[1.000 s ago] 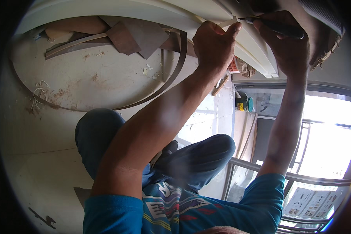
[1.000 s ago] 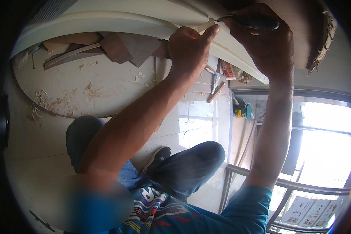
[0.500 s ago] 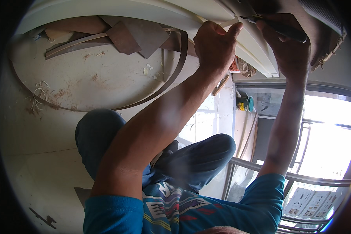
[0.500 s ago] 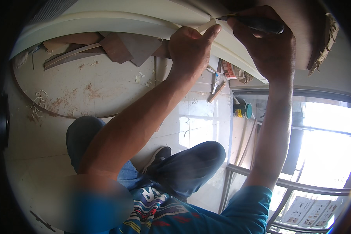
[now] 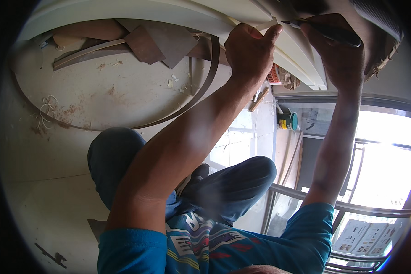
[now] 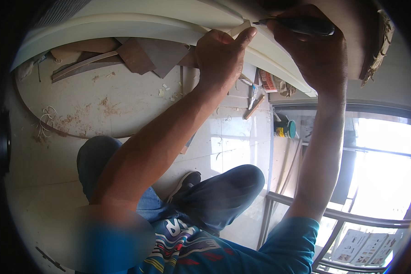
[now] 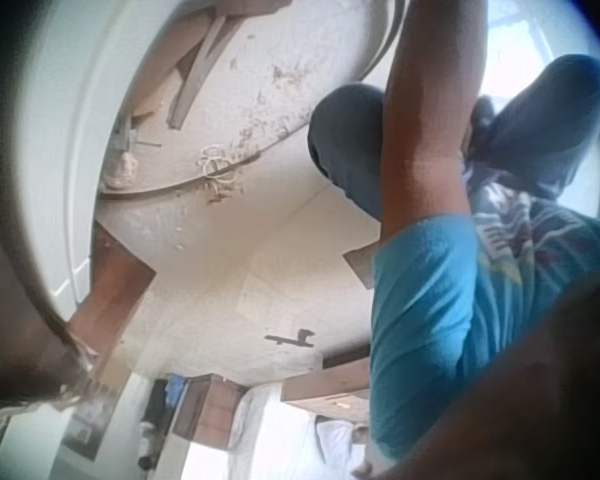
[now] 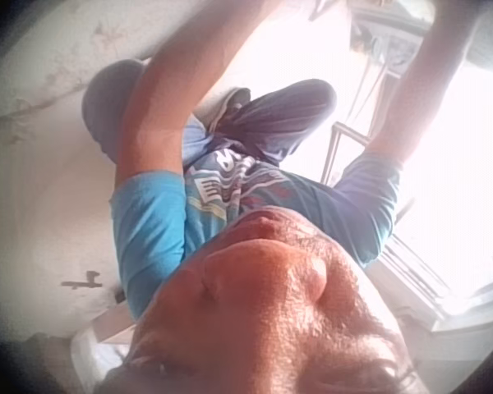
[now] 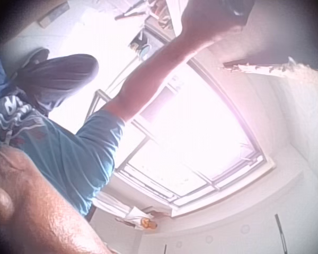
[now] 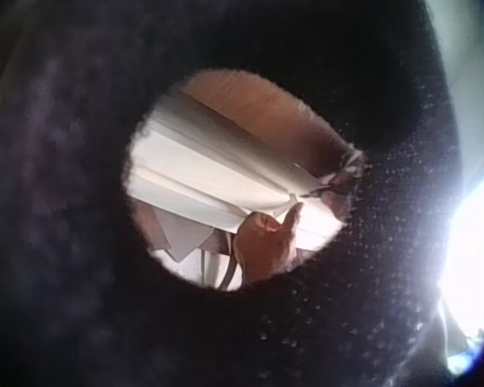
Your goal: The person sits on the floor and uses a sanding block to smooth a white curved molding on a staircase. They then use a utility knife to trim and clean the edges of the molding, removing excess material and debris.
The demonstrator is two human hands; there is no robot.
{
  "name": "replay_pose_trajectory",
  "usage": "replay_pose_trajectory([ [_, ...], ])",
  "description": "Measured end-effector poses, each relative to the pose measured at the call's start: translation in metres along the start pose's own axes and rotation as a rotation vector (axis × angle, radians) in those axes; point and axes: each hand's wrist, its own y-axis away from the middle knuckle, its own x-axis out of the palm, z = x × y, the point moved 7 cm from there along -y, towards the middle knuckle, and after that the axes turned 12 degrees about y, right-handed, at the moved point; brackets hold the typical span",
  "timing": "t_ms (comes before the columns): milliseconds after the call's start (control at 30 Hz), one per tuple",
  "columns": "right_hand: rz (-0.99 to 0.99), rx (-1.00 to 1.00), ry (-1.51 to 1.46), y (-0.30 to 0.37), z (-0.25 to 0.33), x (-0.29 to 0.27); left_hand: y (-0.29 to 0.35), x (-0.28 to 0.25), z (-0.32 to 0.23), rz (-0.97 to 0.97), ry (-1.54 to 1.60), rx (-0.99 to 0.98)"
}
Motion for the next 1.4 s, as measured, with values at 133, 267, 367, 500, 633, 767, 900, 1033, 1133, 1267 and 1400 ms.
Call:
replay_pose_trajectory([
  [133,0.024,-0.025,-0.033,-0.002,0.01,-0.003,-0.005,0.0,0.008,-0.007,0.063,-0.025],
  [267,-0.013,-0.088,0.105,0.0,0.008,-0.003,-0.005,0.001,0.01,0.009,0.046,0.033],
  [367,-0.009,-0.126,0.266,0.001,0.003,0.001,-0.006,0.001,0.013,-0.001,0.054,0.028],
  [500,-0.026,-0.08,-0.047,0.004,0.004,0.006,-0.007,0.002,0.016,-0.013,0.079,0.016],
  [633,0.038,-0.021,0.056,0.004,-0.007,0.005,-0.006,0.004,0.016,-0.013,0.103,0.023],
  [767,-0.002,0.021,-0.062,0.005,0.006,0.005,-0.006,0.002,0.014,-0.035,0.052,0.042],
  [900,0.095,0.02,0.031,-0.003,0.018,-0.002,-0.007,-0.001,0.011,-0.033,0.043,0.026],
  [1033,0.035,-0.118,0.01,0.001,0.007,-0.001,-0.007,0.002,0.012,-0.026,0.036,0.014],
  [1133,0.013,-0.158,-0.176,0.001,0.013,-0.004,-0.008,-0.001,0.011,-0.026,0.038,0.043],
  [1267,-0.018,-0.313,0.538,0.011,0.02,-0.019,-0.009,-0.005,0.012,-0.012,-0.011,0.065],
  [1400,-0.284,0.009,0.098,0.042,0.001,-0.069,0.012,-0.003,-0.011,0.107,-0.208,0.497],
])
